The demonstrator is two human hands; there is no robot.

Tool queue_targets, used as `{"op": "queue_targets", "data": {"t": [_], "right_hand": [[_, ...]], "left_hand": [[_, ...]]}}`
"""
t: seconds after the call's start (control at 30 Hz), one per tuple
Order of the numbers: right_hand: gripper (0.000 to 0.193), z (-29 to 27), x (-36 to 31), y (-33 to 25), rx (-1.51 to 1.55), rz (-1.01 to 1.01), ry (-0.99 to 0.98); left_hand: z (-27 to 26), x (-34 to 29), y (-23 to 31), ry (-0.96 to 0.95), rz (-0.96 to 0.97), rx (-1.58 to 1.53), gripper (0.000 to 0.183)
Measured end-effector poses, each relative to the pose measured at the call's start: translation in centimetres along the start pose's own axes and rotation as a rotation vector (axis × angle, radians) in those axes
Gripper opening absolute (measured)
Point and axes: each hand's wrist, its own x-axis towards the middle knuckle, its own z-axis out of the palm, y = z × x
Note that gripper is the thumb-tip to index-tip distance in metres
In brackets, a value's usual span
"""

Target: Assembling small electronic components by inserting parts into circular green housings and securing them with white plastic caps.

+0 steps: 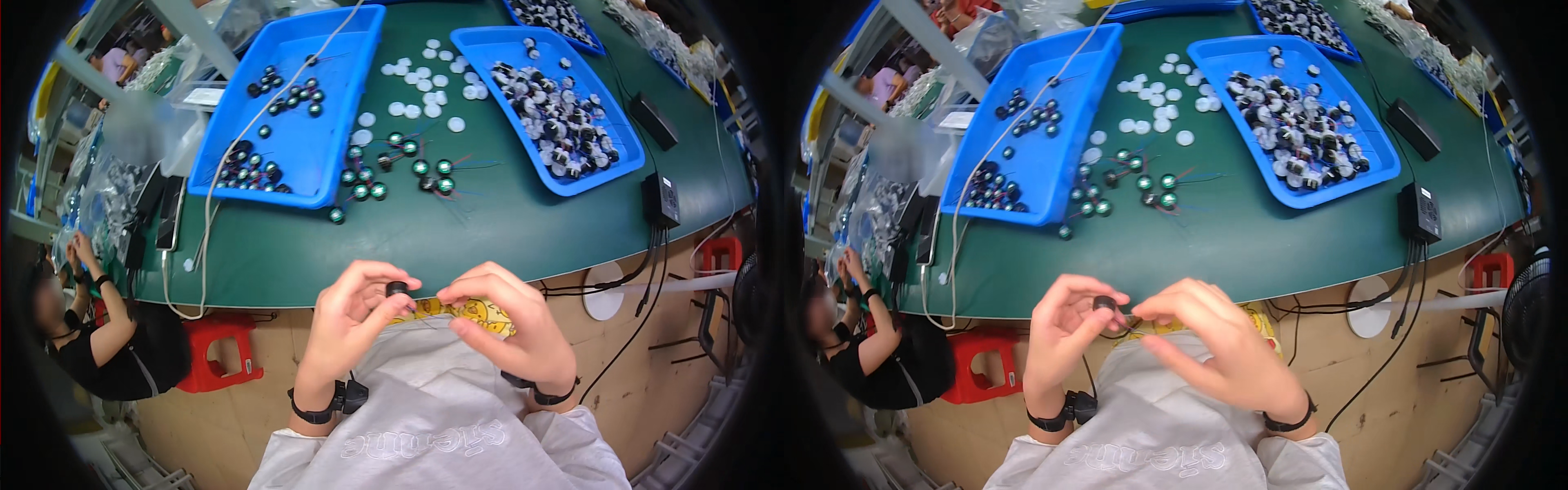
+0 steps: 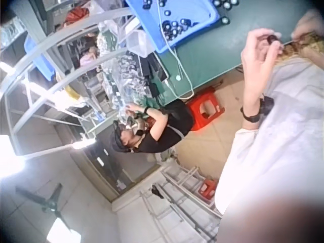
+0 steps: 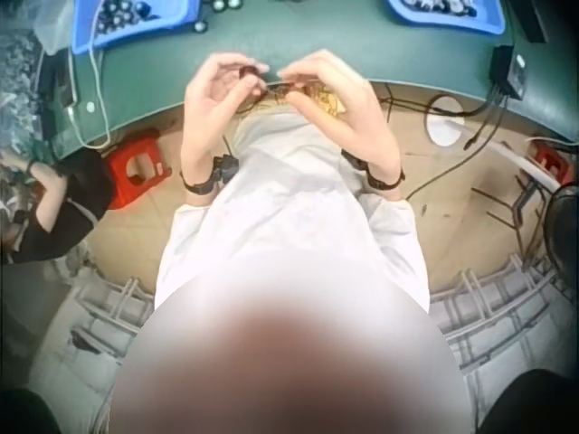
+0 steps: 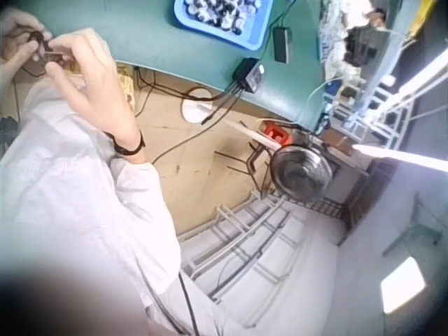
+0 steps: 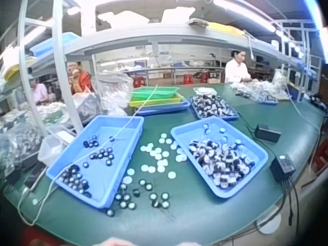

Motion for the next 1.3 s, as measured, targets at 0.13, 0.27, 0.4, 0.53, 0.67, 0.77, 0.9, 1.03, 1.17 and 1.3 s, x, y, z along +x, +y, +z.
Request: {"op": "queue_targets", "data": {"t": [0.13, 0.27, 0.4, 0.53, 0.67, 0.77, 0.9, 1.03, 1.17, 1.3], "right_hand": [[0.020, -0.9, -0.5, 0.6, 0.011, 0.019, 0.144], [0.017, -2.6, 0.4, 2.1, -0.119, 0.035, 0.250], [0.015, -5.6, 3.4, 2.2, -0.357, -0.014, 0.140], [0.016, -9.3, 7.3, 1.0, -0.728, -0.106, -0.164], [0.019, -12.3, 11.0, -0.4, -0.916, -0.013, -0.414], [0.020, -14.0, 12.4, -0.5, -1.063, -0.011, -0.437], [0.019, -14.6, 13.2, -0.6, -1.099, 0.026, -0.496], [0.019, -16.2, 13.3, -1.2, -1.240, 0.206, -0.442], [0.020, -17.9, 12.9, -1.0, -1.296, 0.511, -0.294], [0.022, -17.9, 10.4, 0.7, -1.349, 0.362, -0.254]], "left_hand": [[2.2, 2.2, -0.8, -0.089, 0.097, 0.112, 0.020], [2.6, 4.0, -1.7, -0.003, 0.072, 0.073, 0.017], [1.8, 5.5, -2.7, 0.078, 0.028, 0.064, 0.015], [1.2, 5.8, -2.9, 0.083, -0.008, 0.072, 0.015], [1.0, 5.9, -2.9, 0.090, -0.012, 0.068, 0.016], [0.7, 6.0, -2.8, 0.055, -0.008, 0.031, 0.019], [0.7, 6.2, -2.6, 0.024, 0.016, 0.000, 0.028], [0.8, 6.4, -2.3, 0.012, 0.014, 0.013, 0.030], [0.5, 6.4, -2.4, -0.022, 0.022, -0.001, 0.031], [0.4, 6.5, -2.6, -0.052, 0.021, 0.008, 0.032]]}}
